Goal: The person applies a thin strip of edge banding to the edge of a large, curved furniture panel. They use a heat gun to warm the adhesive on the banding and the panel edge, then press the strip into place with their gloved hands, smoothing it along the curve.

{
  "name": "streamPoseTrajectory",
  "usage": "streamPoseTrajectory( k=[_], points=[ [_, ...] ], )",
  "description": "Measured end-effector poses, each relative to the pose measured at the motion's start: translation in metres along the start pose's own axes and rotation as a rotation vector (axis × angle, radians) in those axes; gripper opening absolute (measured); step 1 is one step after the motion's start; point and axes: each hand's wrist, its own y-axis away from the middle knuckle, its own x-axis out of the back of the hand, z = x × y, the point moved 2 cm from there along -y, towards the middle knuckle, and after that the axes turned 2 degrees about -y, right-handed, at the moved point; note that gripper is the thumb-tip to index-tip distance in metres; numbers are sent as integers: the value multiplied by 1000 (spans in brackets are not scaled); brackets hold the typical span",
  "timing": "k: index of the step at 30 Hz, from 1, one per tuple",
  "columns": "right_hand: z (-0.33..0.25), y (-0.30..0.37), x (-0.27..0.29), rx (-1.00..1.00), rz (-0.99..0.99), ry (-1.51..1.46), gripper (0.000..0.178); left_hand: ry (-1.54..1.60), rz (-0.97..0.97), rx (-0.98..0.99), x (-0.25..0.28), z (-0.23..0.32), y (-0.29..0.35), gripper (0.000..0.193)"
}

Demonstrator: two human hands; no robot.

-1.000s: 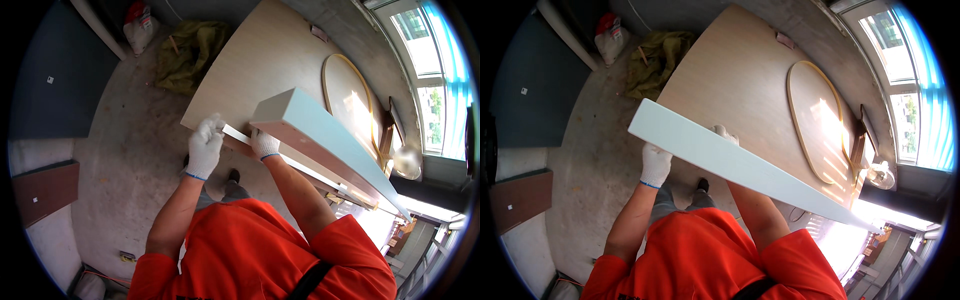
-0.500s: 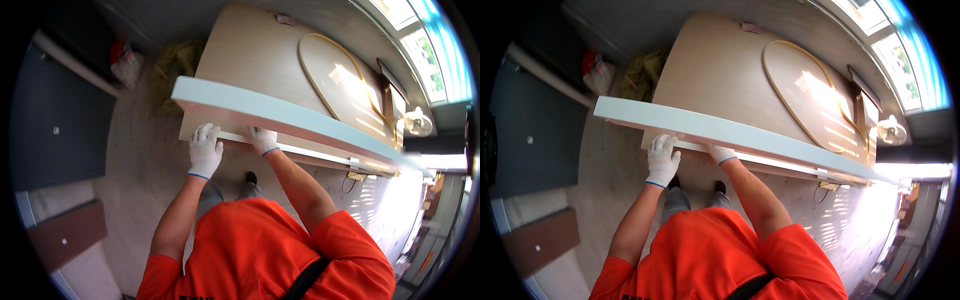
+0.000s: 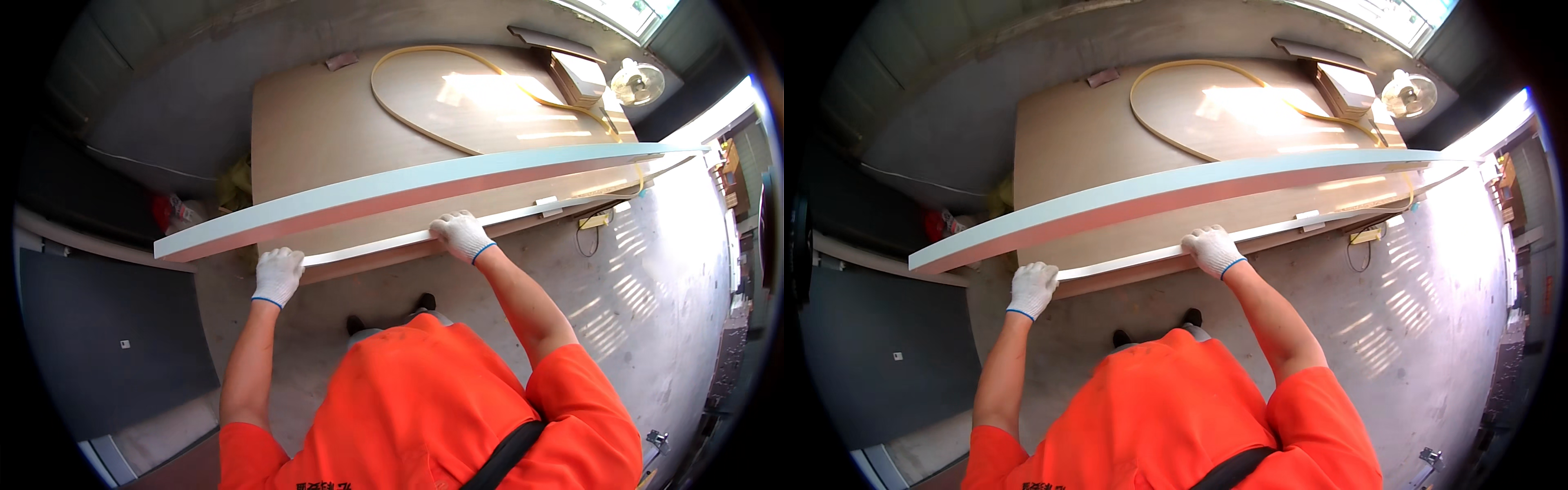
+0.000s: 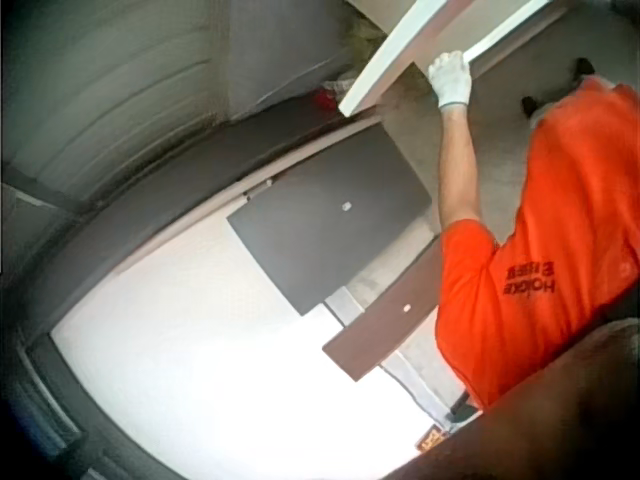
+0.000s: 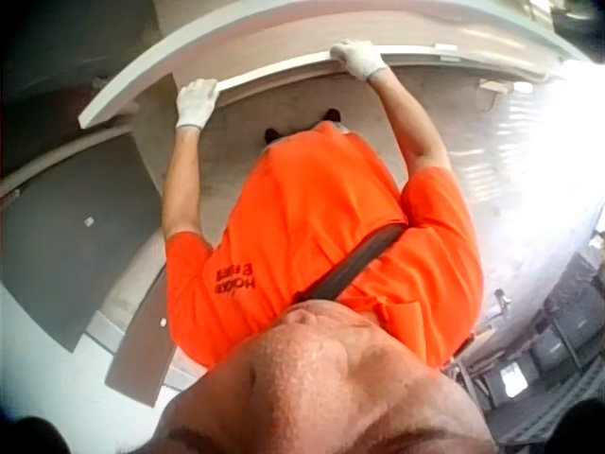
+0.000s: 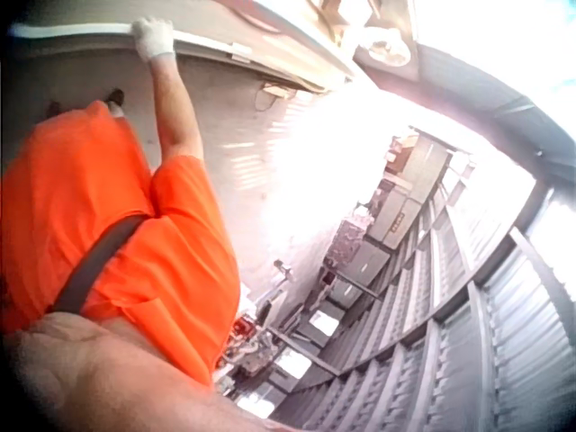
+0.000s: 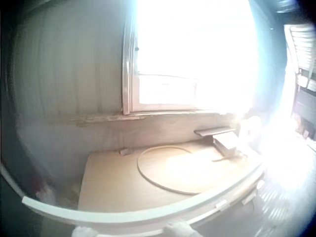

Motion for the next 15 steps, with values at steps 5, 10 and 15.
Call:
streamPoseTrajectory(
  k=[5,10,15],
  points=[
    [3,-3,8,75,-59,-48,13,-170,75,-86,38,21,-10,10],
    [14,0,3,164,-34,-82,14,-158,127,-98,81,40,-23,8],
    [15,4,9,215,42,-195,12,-127,337,-45,110,41,-43,8]
  ],
)
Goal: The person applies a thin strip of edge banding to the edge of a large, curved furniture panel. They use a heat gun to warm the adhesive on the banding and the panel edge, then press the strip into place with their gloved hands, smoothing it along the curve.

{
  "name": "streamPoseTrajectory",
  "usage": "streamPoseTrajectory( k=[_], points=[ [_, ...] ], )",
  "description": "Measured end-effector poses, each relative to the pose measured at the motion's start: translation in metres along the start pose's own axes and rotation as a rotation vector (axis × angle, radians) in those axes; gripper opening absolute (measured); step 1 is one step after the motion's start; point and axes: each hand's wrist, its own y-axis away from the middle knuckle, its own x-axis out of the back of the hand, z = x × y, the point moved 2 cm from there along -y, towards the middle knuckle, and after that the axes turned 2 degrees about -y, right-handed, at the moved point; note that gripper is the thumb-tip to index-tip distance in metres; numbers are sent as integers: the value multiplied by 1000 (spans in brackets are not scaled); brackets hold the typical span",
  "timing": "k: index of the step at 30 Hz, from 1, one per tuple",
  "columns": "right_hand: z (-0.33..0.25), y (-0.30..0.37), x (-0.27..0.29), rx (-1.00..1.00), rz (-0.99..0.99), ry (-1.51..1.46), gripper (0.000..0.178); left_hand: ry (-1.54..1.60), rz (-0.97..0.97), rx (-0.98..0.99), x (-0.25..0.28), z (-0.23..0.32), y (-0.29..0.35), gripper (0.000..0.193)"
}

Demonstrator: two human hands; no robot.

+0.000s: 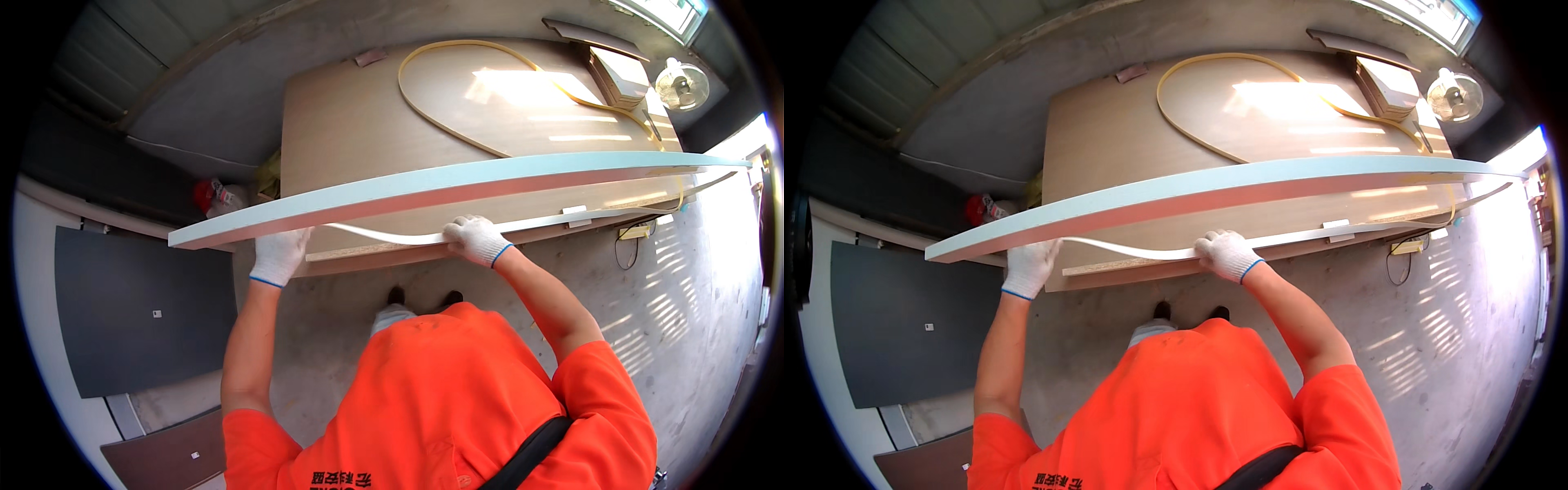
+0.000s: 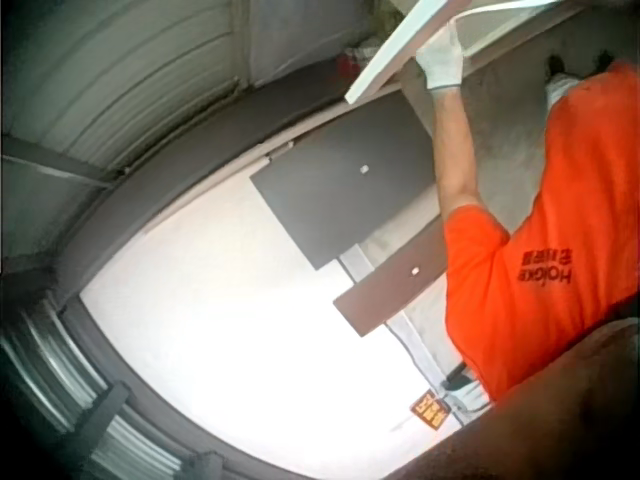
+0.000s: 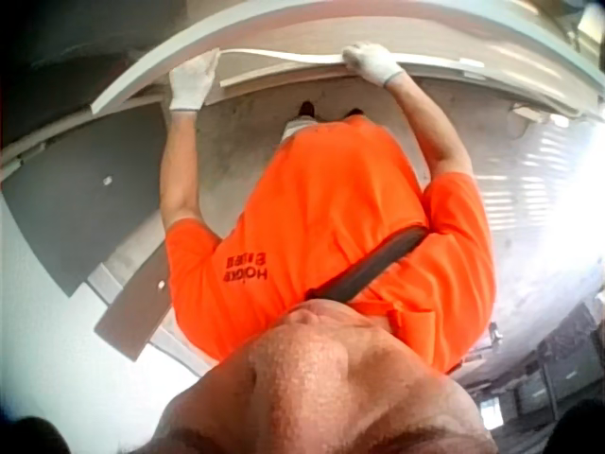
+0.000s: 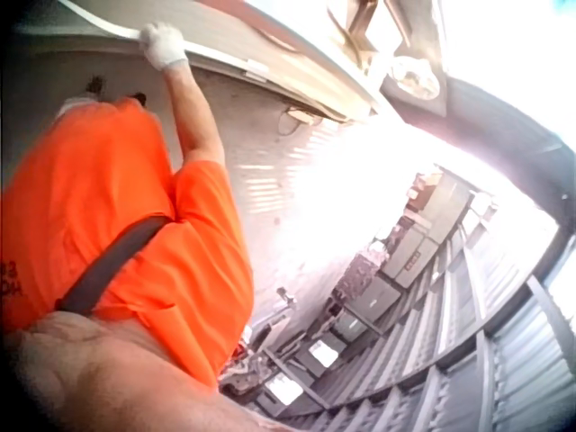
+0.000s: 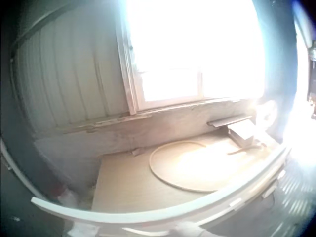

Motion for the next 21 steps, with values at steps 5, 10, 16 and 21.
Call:
streamPoseTrajectory(
  k=[5,10,16,21],
  points=[
    [3,-4,5,-97,125,-144,17,167,-333,5,6,-35,-38,21],
    [8,-24,45,-257,70,-83,26,849,-783,646,-38,-76,-48,24],
    [13,-53,55,-336,-26,-110,28,805,-757,-46,-121,-128,-22,18],
    [33,-61,28,-523,-50,-101,25,1029,-803,58,-157,-127,-14,18]
  ],
)
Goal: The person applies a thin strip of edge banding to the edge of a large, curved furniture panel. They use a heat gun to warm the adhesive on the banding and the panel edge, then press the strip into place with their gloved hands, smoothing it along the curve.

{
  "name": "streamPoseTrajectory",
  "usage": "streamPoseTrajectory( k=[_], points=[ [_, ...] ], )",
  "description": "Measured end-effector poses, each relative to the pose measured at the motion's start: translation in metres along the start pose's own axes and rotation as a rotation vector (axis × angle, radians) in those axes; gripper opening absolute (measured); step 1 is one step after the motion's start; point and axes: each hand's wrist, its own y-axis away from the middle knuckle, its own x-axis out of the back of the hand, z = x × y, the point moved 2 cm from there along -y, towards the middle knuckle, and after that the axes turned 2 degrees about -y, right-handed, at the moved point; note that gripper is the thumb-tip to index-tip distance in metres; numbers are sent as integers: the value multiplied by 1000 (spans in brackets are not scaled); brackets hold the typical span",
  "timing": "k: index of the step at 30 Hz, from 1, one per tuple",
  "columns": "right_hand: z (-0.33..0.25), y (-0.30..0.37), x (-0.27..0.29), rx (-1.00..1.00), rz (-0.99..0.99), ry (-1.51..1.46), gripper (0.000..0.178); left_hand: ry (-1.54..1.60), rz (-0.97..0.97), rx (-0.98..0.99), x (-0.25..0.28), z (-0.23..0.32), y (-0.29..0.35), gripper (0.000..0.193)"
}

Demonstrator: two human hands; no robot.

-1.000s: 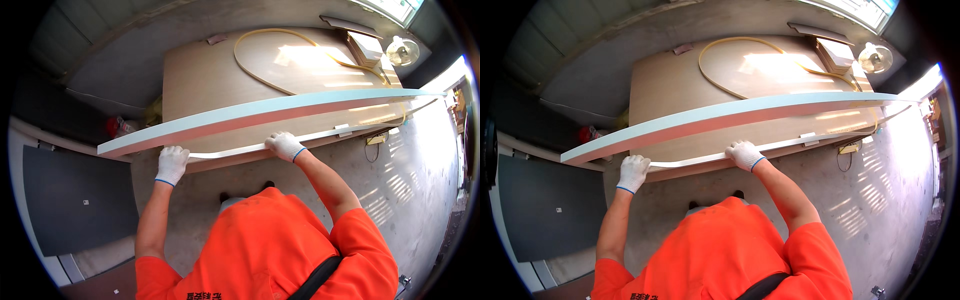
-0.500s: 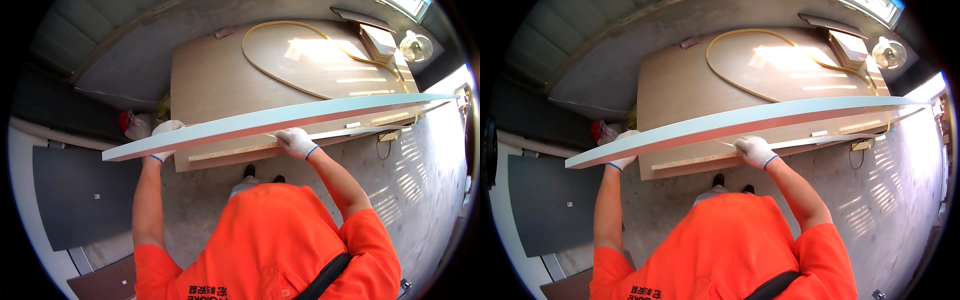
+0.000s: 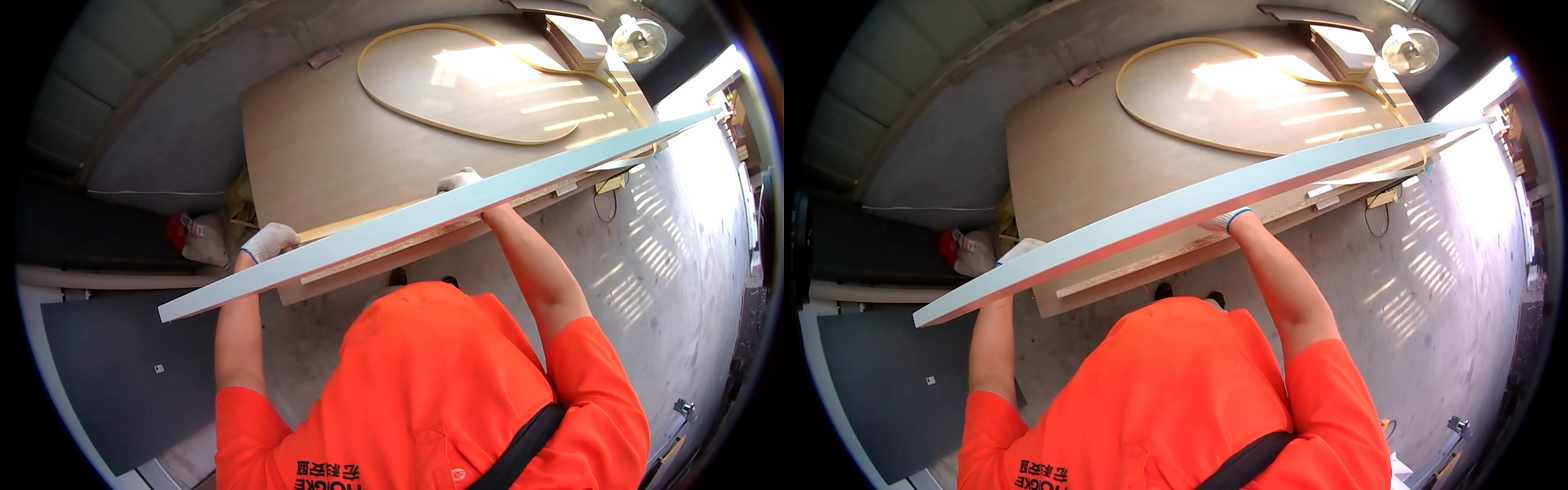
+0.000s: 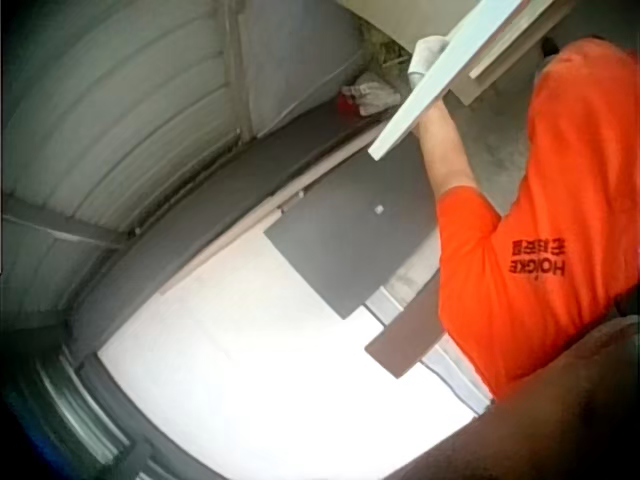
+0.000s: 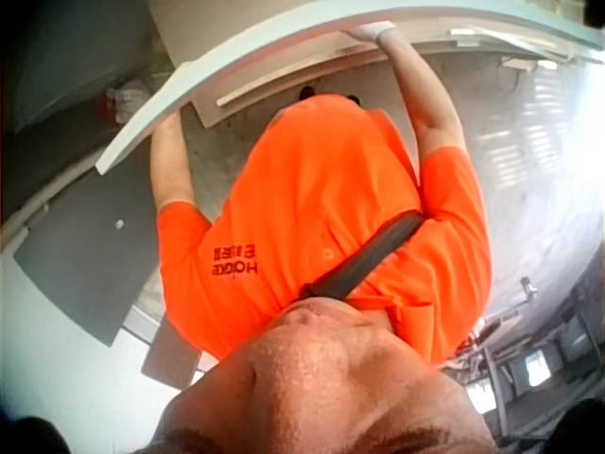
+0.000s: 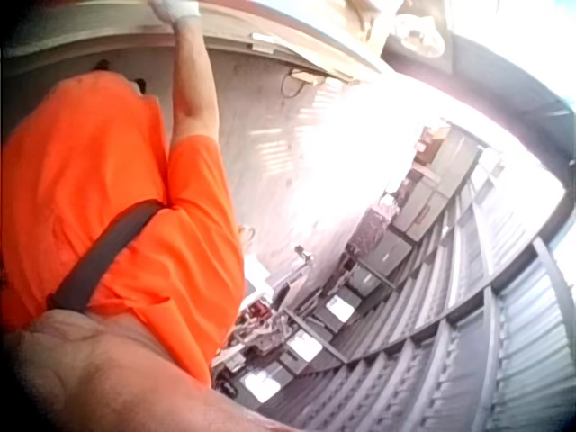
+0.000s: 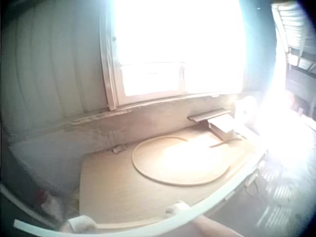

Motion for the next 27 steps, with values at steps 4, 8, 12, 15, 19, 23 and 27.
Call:
streamPoseTrajectory(
  k=[4,8,12,15,19,23,27],
  points=[
    [30,-25,-30,53,-24,131,29,110,-34,156,-11,-13,-10,19],
    [25,-38,-35,51,-113,212,32,131,-44,171,-19,-42,-19,20],
    [32,-57,-51,-62,-235,347,32,-542,8,47,-13,-75,-15,22],
    [32,-49,-50,-51,-200,344,33,-295,301,556,-16,-41,-20,29],
    [14,-42,-34,-90,-80,346,32,-369,382,331,-38,24,-38,32],
    [10,-40,-22,-77,124,367,31,-419,323,237,-70,58,-61,32],
    [19,-40,-29,-83,144,232,31,-129,81,159,-112,80,-93,34]
  ],
)
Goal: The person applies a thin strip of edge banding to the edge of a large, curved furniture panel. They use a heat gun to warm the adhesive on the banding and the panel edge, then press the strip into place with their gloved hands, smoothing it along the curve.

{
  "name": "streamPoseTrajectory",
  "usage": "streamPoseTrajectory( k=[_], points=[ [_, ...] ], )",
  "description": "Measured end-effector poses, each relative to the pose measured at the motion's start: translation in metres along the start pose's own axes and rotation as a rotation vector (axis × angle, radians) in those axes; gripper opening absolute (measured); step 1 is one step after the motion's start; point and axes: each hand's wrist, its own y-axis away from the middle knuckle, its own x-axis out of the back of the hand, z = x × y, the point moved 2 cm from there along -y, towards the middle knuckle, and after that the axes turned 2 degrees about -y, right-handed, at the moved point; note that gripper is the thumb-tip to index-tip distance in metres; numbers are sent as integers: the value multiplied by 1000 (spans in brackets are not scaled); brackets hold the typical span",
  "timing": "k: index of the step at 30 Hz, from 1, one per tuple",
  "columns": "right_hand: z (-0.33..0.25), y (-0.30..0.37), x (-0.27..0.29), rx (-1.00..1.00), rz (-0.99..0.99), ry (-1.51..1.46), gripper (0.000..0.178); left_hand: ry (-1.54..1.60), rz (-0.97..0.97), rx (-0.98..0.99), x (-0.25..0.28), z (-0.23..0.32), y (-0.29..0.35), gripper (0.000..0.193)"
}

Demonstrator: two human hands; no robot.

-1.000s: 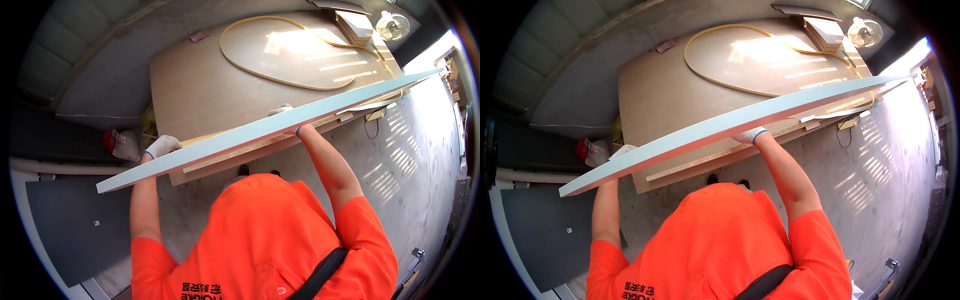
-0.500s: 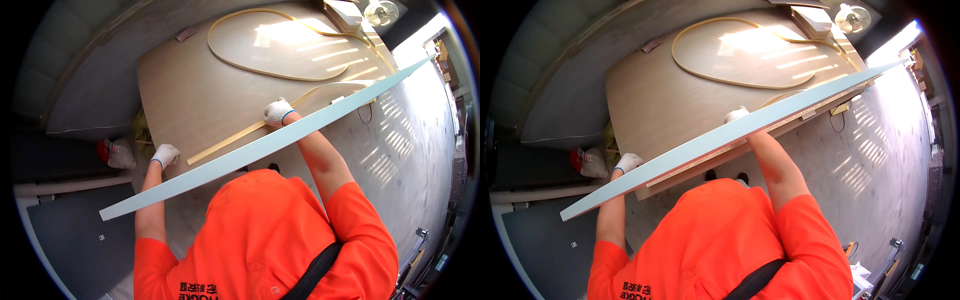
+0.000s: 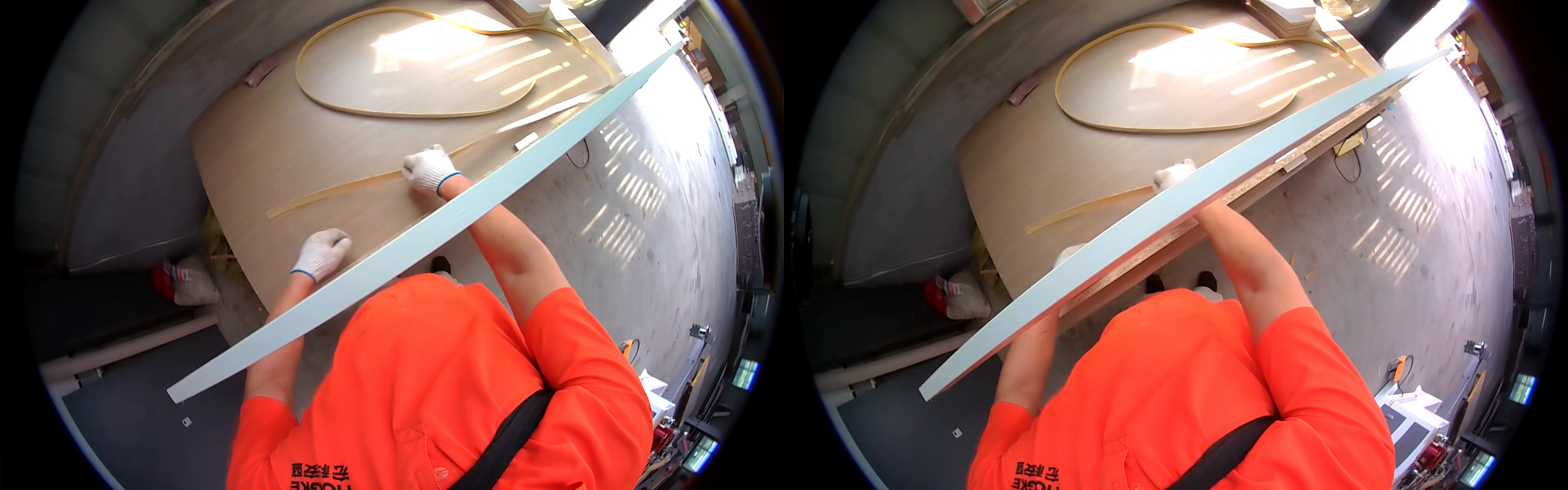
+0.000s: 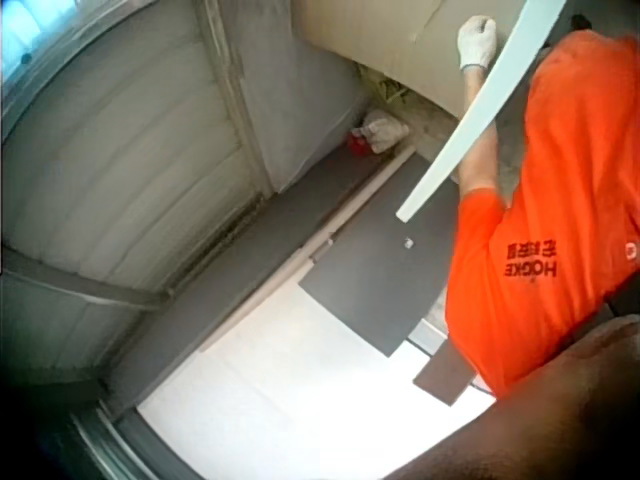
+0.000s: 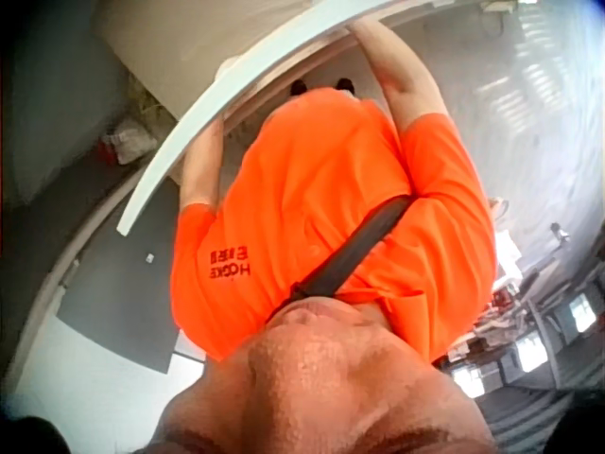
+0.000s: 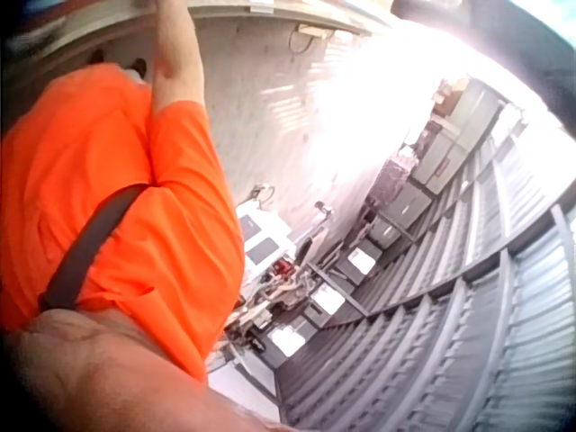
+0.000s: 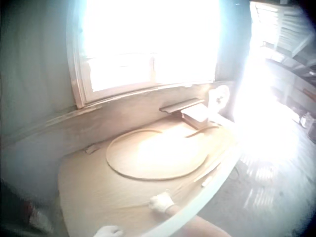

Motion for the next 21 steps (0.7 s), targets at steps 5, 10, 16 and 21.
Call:
streamPoseTrajectory(
  k=[5,10,16,21],
  points=[
    [17,7,-18,-14,59,-117,33,-32,44,-182,-24,66,-29,38],
    [18,38,18,69,341,42,23,-176,-3,-62,-44,101,-52,45],
    [42,83,50,-85,82,-277,27,-214,191,-105,-83,118,-107,43],
    [114,166,63,65,283,-713,37,950,291,334,-98,136,-142,31]
  ],
)
